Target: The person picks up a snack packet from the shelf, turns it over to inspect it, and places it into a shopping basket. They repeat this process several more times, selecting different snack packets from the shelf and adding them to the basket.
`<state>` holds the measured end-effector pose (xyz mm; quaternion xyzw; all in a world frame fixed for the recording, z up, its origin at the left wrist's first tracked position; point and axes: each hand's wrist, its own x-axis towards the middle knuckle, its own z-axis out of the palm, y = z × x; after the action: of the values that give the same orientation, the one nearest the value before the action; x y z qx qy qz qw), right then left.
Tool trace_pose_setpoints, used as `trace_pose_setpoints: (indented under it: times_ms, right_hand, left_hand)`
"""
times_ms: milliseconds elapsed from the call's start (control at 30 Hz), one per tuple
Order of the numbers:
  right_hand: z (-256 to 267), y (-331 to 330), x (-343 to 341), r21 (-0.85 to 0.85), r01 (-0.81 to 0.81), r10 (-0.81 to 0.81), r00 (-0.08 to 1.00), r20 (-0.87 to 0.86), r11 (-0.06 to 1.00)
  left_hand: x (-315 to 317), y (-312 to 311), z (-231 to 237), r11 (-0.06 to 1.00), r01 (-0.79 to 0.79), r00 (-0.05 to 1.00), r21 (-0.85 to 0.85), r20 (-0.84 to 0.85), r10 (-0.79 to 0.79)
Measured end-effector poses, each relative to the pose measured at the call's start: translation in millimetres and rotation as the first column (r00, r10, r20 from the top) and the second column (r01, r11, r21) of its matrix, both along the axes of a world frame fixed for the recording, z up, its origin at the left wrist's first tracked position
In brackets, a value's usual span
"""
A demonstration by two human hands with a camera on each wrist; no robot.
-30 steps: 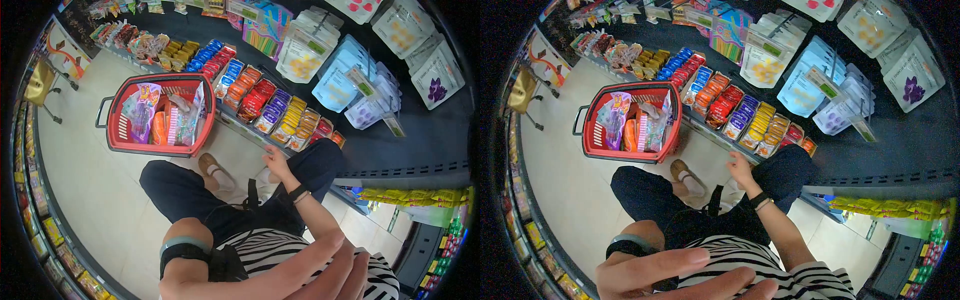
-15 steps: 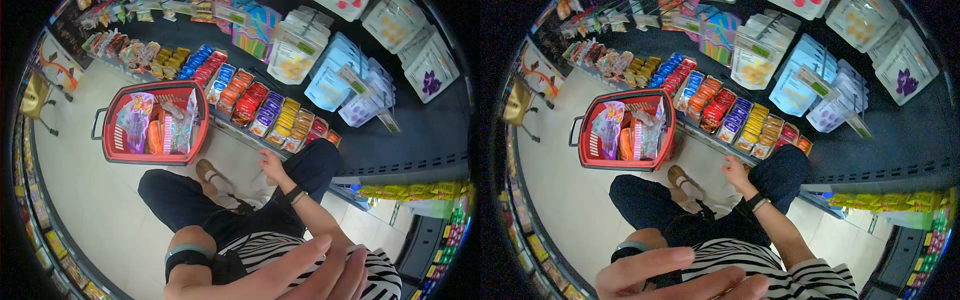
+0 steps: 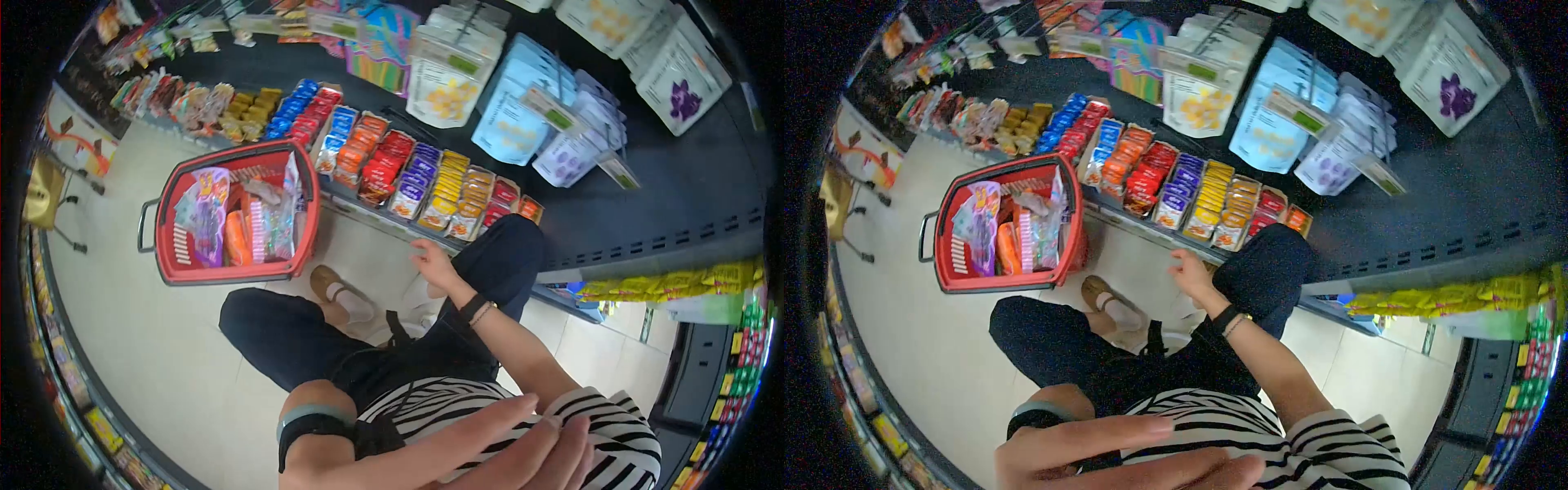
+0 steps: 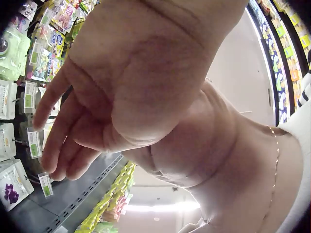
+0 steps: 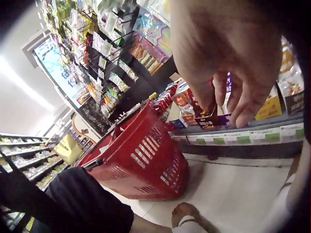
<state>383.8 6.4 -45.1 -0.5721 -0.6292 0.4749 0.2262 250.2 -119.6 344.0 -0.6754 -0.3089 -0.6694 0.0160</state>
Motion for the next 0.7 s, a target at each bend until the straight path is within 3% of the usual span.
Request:
trace_pose_setpoints:
  times_ms: [67, 133, 167, 200, 233, 267, 333, 400, 467, 533, 567, 633, 700]
  right_hand:
    - [3, 2, 1, 0.068, 0.015, -0.017, 0.999, 0.041, 0.998]
    - [13, 8, 2, 0.028, 0.03, -0.031, 0.999, 0.023, 0.999]
    - [14, 11, 3, 0.034, 0.038, -0.039, 0.999, 0.018, 0.999]
    - [15, 13, 4, 0.131, 0.053, -0.069, 0.99, 0.122, 0.99]
    - [15, 14, 6, 0.228, 0.056, -0.108, 0.969, 0.223, 0.972]
    - [13, 19, 9, 0.233, 0.067, -0.119, 0.968, 0.219, 0.97]
    - [4, 33, 17, 0.319, 0.206, -0.288, 0.929, 0.234, 0.925]
    - [4, 40, 21, 0.373, 0.22, -0.345, 0.885, 0.313, 0.902]
    - [12, 49, 24, 0.337, 0.316, -0.426, 0.842, 0.33, 0.887]
    - [8, 51, 29, 0.301, 0.307, -0.403, 0.847, 0.346, 0.903]
    - [6, 50, 31, 0.35, 0.262, -0.386, 0.85, 0.358, 0.9]
    - [7, 50, 34, 0.4, 0.216, -0.372, 0.852, 0.368, 0.891]
    - [12, 52, 37, 0.218, 0.263, -0.32, 0.903, 0.288, 0.94]
  left_hand:
    - [-9, -4, 8, 0.967, 0.164, 0.982, -0.197, -0.066, -0.18]
    - [-18, -2, -4, 0.954, 0.241, 0.968, -0.179, -0.026, -0.249]
    - [-33, 4, -12, 0.884, 0.362, 0.881, -0.296, -0.202, -0.428]
    - [-43, 12, -21, 0.789, 0.439, 0.729, -0.429, -0.344, -0.592]
    - [-45, 26, -35, 0.779, 0.405, 0.723, -0.479, -0.354, -0.594]
    - [-46, 43, -52, 0.765, 0.37, 0.716, -0.527, -0.364, -0.596]
    - [-45, 70, -77, 0.421, 0.079, 0.708, -0.903, -0.247, -0.662]
    - [-39, 100, -159, 0.379, 0.28, 0.833, -0.882, 0.027, -0.553]
    - [-31, 117, -232, 0.353, 0.286, 0.886, -0.891, 0.106, -0.451]
    - [-24, 123, -272, 0.281, 0.225, 0.913, -0.933, 0.101, -0.395]
    - [-20, 123, -293, 0.285, 0.223, 0.913, -0.932, 0.098, -0.395]
    - [-14, 124, -324, 0.191, 0.144, 0.921, -0.971, 0.061, -0.385]
    - [-7, 122, -338, 0.175, 0.173, 0.93, -0.969, 0.102, -0.354]
